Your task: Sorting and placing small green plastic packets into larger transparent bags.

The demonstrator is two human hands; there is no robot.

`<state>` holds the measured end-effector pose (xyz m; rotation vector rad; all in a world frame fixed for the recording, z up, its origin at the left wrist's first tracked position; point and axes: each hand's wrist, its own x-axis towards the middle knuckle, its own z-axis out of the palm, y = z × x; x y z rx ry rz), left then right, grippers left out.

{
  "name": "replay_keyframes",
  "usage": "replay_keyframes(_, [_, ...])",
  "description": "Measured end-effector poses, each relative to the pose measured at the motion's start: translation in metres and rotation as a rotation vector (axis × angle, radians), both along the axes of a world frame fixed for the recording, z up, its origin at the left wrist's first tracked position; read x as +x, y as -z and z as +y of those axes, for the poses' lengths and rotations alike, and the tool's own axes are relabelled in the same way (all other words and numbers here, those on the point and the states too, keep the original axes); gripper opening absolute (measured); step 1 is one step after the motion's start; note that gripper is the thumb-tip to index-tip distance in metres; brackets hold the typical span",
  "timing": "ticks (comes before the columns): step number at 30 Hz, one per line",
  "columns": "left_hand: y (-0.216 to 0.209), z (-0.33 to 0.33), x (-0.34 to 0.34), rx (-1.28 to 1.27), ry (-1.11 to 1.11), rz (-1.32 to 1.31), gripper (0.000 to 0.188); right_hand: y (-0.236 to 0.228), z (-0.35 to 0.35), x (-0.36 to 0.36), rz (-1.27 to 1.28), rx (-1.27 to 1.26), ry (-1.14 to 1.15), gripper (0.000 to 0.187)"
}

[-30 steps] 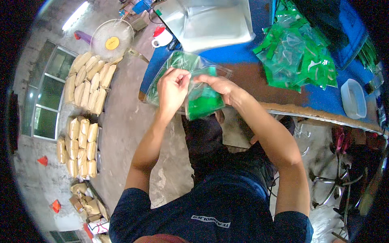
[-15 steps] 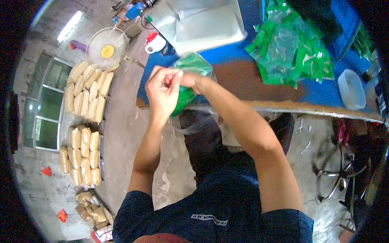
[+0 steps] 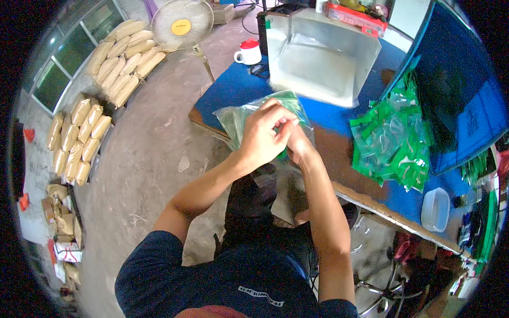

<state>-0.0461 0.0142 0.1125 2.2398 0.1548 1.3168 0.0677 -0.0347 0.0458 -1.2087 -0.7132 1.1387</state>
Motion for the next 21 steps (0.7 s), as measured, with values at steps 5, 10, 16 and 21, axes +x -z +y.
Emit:
replay_keyframes(5, [0.007, 0.01, -0.007, -0.071, -0.048, -0.031, 0.008, -0.007, 0.003, -0.034, 0.586, 0.07, 0.047, 0.051])
replay_keyframes(10, [0.003, 0.001, 0.002, -0.143, -0.041, -0.083, 0.008, -0.006, -0.047, -0.057, 0.896, 0.296, 0.126, 0.068])
replay_keyframes(16, [0.019, -0.036, 0.009, -0.084, -0.026, 0.01, 0.012, 0.022, -0.041, -0.068, 0.43, 0.445, 0.332, 0.058])
replay_keyframes(21, [0.002, 0.023, -0.024, -0.449, 0.157, 0.265, 0.045, -0.003, -0.042, -0.035, 0.428, 0.087, 0.183, 0.045])
